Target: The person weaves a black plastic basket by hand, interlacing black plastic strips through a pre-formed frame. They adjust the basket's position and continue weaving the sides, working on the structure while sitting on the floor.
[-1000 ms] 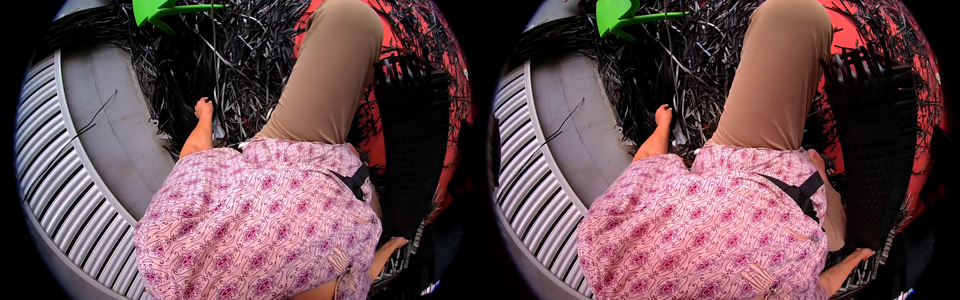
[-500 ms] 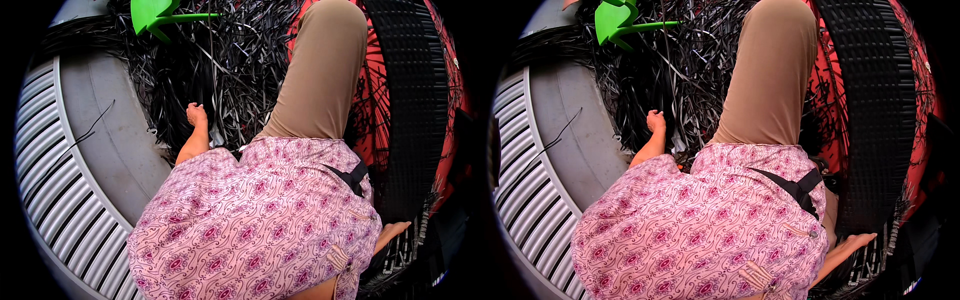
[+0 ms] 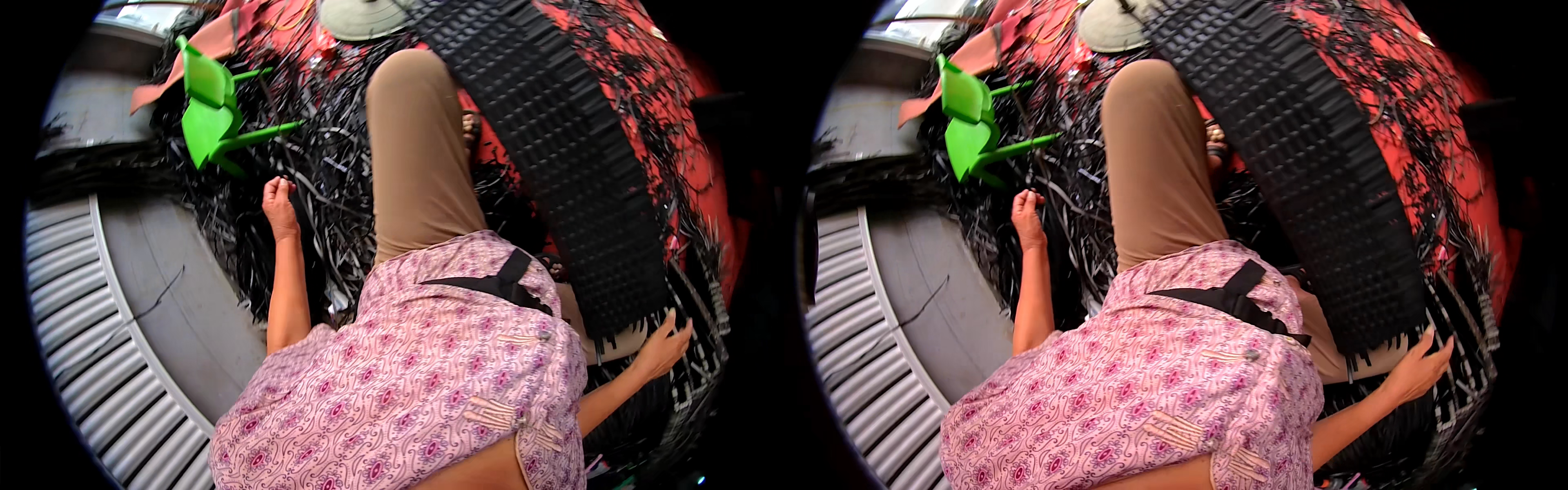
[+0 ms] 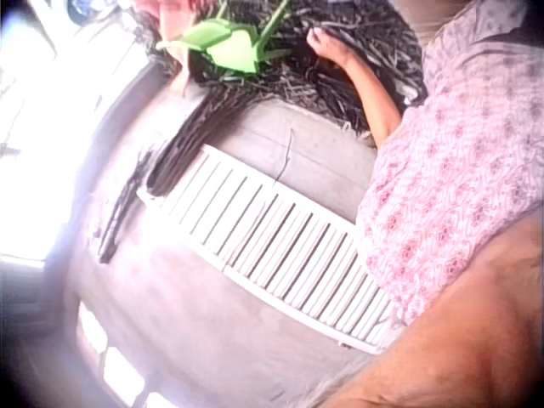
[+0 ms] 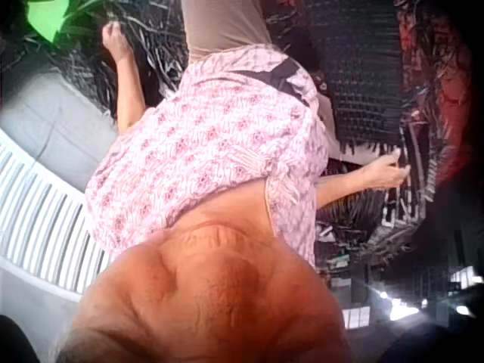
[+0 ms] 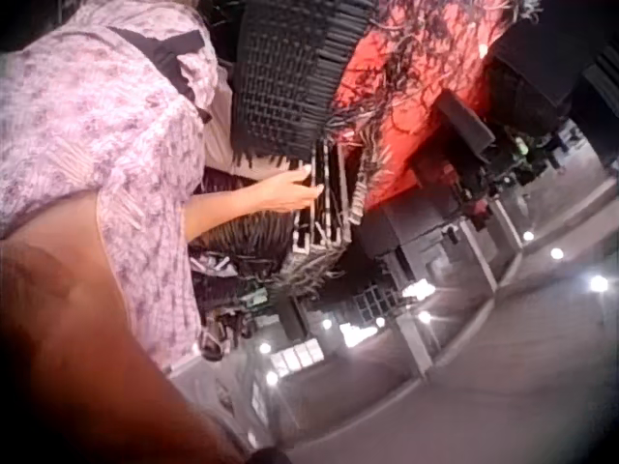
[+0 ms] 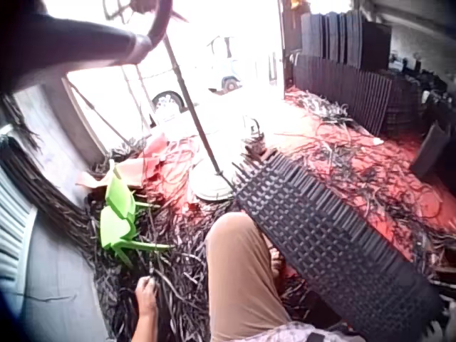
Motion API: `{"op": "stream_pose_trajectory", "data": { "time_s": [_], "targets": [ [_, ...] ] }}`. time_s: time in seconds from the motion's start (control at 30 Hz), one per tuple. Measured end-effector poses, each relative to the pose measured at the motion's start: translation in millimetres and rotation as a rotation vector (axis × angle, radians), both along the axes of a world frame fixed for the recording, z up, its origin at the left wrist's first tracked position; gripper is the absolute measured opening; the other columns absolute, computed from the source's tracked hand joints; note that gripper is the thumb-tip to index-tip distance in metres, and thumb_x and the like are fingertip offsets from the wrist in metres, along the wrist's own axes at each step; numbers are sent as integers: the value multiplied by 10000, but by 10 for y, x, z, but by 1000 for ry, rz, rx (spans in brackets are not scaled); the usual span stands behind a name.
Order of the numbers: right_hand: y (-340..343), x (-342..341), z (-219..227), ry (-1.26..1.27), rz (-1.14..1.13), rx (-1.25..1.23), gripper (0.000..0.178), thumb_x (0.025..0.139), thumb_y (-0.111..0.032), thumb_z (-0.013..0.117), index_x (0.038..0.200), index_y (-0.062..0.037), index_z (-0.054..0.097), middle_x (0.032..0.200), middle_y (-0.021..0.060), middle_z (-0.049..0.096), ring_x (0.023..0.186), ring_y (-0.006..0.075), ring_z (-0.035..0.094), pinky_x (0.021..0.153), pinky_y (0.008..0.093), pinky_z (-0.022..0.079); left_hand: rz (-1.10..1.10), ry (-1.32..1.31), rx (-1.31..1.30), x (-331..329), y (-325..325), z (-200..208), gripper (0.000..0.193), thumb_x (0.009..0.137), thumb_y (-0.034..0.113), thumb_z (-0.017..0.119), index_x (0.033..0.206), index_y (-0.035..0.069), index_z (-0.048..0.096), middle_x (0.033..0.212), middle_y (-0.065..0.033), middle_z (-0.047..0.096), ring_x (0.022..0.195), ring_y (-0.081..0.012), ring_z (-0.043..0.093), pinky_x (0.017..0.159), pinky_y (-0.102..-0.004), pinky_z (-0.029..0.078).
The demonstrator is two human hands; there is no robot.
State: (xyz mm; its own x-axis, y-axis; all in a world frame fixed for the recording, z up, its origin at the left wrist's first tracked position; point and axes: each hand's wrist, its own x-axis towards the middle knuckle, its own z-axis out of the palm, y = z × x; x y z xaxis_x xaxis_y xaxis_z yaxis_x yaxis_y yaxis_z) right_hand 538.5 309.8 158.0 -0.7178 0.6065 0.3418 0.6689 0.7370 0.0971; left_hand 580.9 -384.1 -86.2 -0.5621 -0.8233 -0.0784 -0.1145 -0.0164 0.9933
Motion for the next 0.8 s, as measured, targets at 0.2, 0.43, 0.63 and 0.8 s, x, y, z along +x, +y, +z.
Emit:
{"op": "stream_pose_trajectory", "data": {
  "time_s": [0.2,0.43,0.63,0.8],
  "targets": [
    [-962,-567,360,350,824,-935,340,971,-259,574,1124,35,649,1163,123,634,1116,229,578,991,335,414,-715,353,-48,-1464,2606,2268,69,951,35,572,1000,23,619,836,24,562,708,-57,509,648,-201,424],
    [-1056,-605,475,978,746,-2116,429,1037,-363,427,1176,14,578,982,141,676,930,279,643,872,385,502,-1553,161,188,-1308,4381,2742,94,912,62,610,930,-24,576,752,-108,542,641,-164,536,595,-314,446],
    [694,-639,563,1128,808,-2268,246,998,-168,525,1158,12,574,616,-29,373,522,87,298,474,232,270,-1700,-61,-436,-1216,3506,2215,164,880,92,673,999,-2,611,794,-104,632,726,-158,600,673,-319,487],
    [4627,486,854,1772,489,-1927,173,958,-69,457,789,-67,494,553,-16,345,491,101,369,453,247,238,-786,-455,-902,-1056,1487,1811,101,921,95,564,967,35,631,870,-145,646,834,-343,626,738,-411,494]
  ]
}}
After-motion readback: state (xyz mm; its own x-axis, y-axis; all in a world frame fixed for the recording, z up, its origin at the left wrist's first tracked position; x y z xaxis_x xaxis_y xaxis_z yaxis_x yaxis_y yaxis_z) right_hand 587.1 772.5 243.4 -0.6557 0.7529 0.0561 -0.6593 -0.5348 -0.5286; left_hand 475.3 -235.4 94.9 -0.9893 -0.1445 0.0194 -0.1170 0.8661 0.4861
